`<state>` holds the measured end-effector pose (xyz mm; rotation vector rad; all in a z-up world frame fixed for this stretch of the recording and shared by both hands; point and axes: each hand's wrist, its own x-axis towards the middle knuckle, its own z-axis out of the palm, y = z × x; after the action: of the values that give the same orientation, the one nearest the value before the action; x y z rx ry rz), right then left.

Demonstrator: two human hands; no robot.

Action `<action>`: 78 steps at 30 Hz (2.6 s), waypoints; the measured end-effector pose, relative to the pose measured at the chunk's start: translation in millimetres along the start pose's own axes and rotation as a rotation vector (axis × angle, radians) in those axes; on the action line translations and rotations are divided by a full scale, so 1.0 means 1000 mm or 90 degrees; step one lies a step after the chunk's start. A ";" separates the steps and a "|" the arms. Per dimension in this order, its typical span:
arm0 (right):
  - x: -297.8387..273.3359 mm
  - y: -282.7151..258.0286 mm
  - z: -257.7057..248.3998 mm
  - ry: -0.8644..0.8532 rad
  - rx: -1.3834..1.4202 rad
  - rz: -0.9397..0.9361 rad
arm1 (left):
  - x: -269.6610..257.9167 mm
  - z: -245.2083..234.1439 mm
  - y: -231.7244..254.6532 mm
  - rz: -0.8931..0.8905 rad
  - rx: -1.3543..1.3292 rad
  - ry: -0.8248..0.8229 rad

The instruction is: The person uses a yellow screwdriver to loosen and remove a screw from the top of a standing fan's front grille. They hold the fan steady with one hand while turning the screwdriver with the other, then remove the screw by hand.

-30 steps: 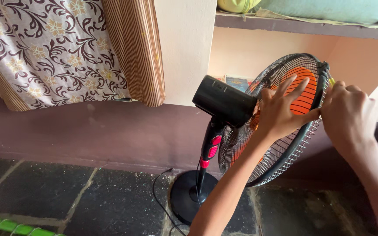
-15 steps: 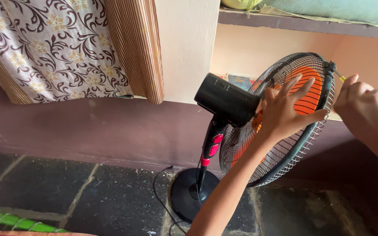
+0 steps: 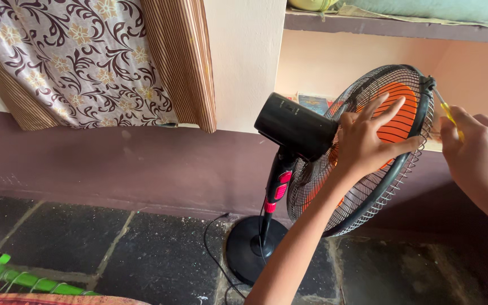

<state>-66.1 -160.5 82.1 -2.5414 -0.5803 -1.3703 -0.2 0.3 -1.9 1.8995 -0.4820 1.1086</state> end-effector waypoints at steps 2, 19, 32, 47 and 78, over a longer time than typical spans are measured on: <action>0.002 -0.001 0.000 0.002 -0.023 -0.019 | -0.001 0.000 -0.001 0.022 0.026 0.008; 0.000 -0.002 0.002 0.007 -0.595 -0.222 | -0.002 -0.006 0.003 0.017 0.051 0.003; 0.019 0.032 0.010 0.072 -0.763 -0.514 | 0.002 0.005 0.002 0.004 0.064 -0.043; 0.011 0.001 -0.005 0.023 -0.569 -0.267 | -0.005 -0.014 0.013 -0.017 -0.009 -0.054; 0.019 0.011 0.008 0.027 -0.624 -0.361 | 0.005 -0.018 0.018 -0.004 0.051 -0.011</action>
<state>-46.2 -163.4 93.6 -3.1823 -0.8048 -2.3623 -19.4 5.9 15.0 1.9799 -0.4473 1.1227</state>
